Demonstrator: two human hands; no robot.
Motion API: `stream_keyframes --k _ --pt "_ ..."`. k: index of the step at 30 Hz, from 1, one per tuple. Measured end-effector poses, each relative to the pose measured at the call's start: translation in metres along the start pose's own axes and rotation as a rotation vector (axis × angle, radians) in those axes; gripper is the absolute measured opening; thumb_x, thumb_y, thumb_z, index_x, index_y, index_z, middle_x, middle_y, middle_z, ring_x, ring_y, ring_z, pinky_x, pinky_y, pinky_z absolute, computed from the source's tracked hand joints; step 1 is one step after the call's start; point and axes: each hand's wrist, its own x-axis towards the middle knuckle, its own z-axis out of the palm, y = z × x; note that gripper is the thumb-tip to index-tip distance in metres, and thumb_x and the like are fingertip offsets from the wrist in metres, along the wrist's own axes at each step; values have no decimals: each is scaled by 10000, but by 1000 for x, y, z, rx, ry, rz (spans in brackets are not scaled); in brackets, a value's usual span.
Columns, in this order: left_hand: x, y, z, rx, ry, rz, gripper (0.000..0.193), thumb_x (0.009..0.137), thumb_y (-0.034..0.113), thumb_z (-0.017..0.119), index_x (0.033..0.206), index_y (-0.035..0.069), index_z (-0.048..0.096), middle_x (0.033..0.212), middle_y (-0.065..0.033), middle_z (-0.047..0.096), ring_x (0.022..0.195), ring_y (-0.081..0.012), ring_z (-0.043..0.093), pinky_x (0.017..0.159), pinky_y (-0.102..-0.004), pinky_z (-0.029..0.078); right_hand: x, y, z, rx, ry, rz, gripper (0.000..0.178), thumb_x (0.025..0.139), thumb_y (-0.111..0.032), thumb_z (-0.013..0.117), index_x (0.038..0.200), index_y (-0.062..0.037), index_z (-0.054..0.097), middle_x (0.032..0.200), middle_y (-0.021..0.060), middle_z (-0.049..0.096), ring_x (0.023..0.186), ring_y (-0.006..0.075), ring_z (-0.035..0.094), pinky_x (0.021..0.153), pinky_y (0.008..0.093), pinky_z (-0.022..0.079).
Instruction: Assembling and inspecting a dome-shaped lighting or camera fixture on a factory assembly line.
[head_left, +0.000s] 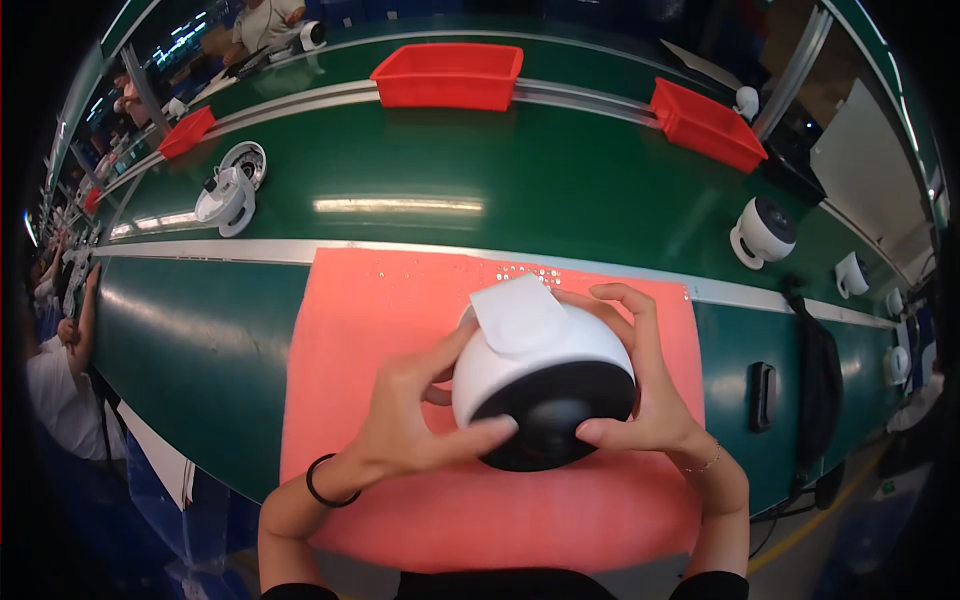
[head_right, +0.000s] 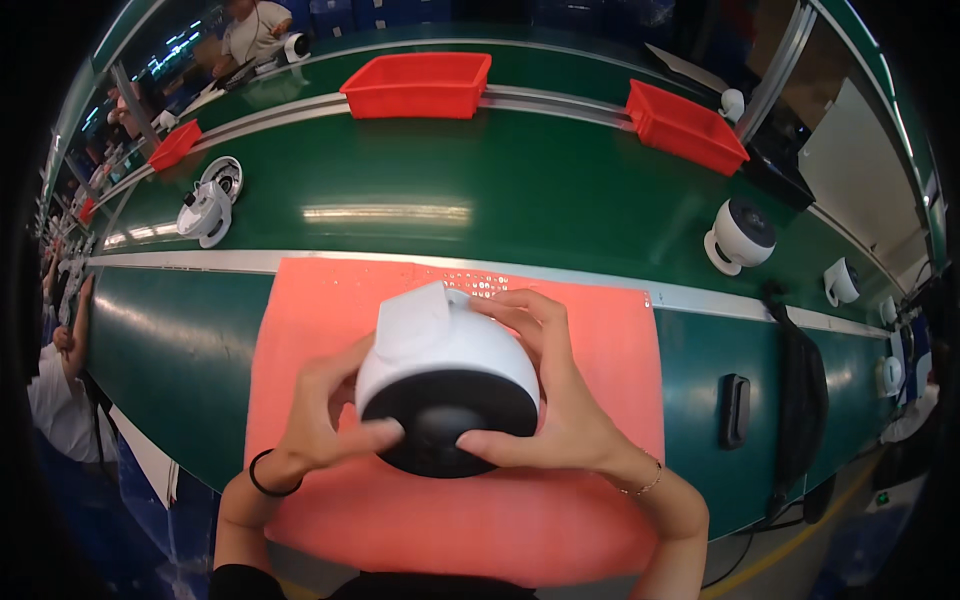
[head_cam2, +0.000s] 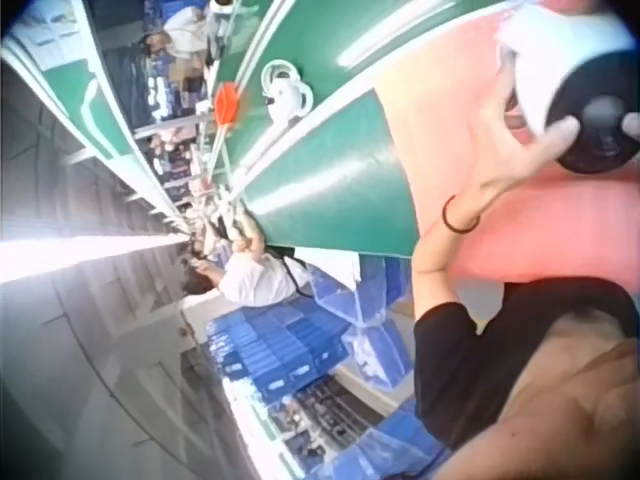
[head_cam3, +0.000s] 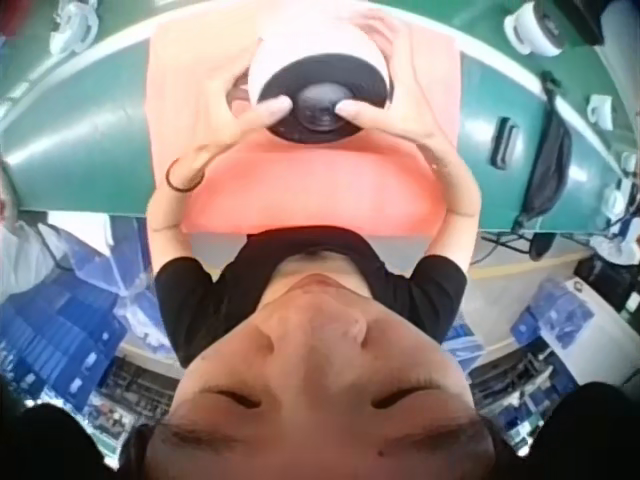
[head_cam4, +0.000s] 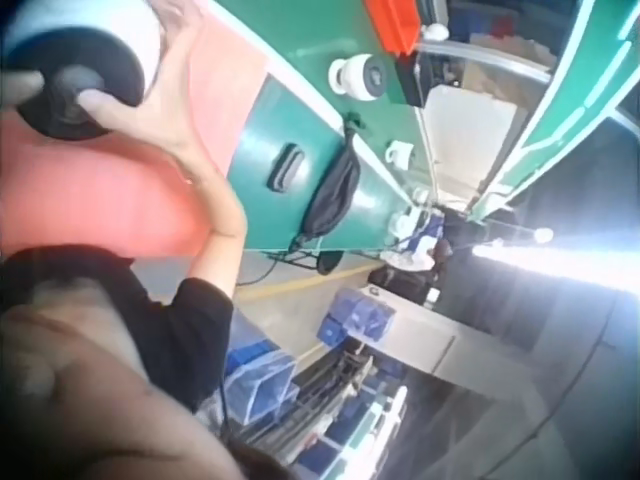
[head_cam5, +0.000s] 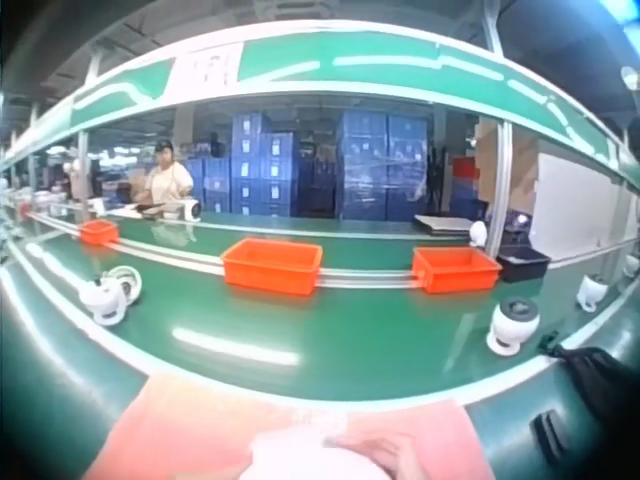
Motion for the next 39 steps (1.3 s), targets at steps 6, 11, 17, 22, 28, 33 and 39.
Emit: stream_keyframes --k 6,11,17,22,28,33,39 --pt "41 -25 -9 -431 82 44 574 791 245 645 1238 -71 476 1125 -117 578 1044 -176 531 922 -302 406 26 -5 -4 -82 16 -60 984 682 -137 761 1441 -78 139 1360 159 356 1262 247 393 1023 385 361" --pt "77 -36 -36 -536 88 198 597 865 389 539 1270 -37 436 1224 -136 533 1123 -232 527 966 -364 408 66 -25 7 -167 112 -205 942 637 -123 771 1415 -53 246 1303 142 435 1190 241 475 971 355 426" --pt "112 0 -8 -920 486 63 640 904 575 357 1279 64 446 1264 -111 505 1151 -268 514 946 -412 444 86 -10 17 -719 311 -656 1001 564 -180 810 1400 -32 279 1305 245 441 1133 359 531 863 388 512" --pt "136 -64 -31 -1045 405 254 632 908 567 332 1250 56 476 1224 -119 540 1096 -261 548 895 -401 481 85 -5 38 -797 402 -747 1026 511 -192 844 1383 -45 324 1300 241 460 1120 378 534 857 402 512" --pt "141 -81 -3 -995 209 245 513 952 435 385 1297 56 416 1255 -125 515 1102 -257 542 895 -380 489 79 4 31 -969 334 -659 1035 491 -200 857 1376 -53 340 1347 248 401 1165 365 502 863 397 508" --pt "127 -80 -4 -834 118 261 451 966 350 414 1307 55 397 1260 -117 510 1132 -248 523 904 -366 485 88 18 36 -890 358 -573 1036 500 -192 860 1375 -31 330 1324 242 432 1159 376 504 846 398 512" --pt "126 -90 -12 -969 283 260 450 964 370 403 1293 64 414 1251 -106 516 1125 -229 527 905 -362 483 89 18 34 -870 269 -651 1051 533 -149 846 1399 -21 266 1337 232 425 1158 379 504 839 375 512"
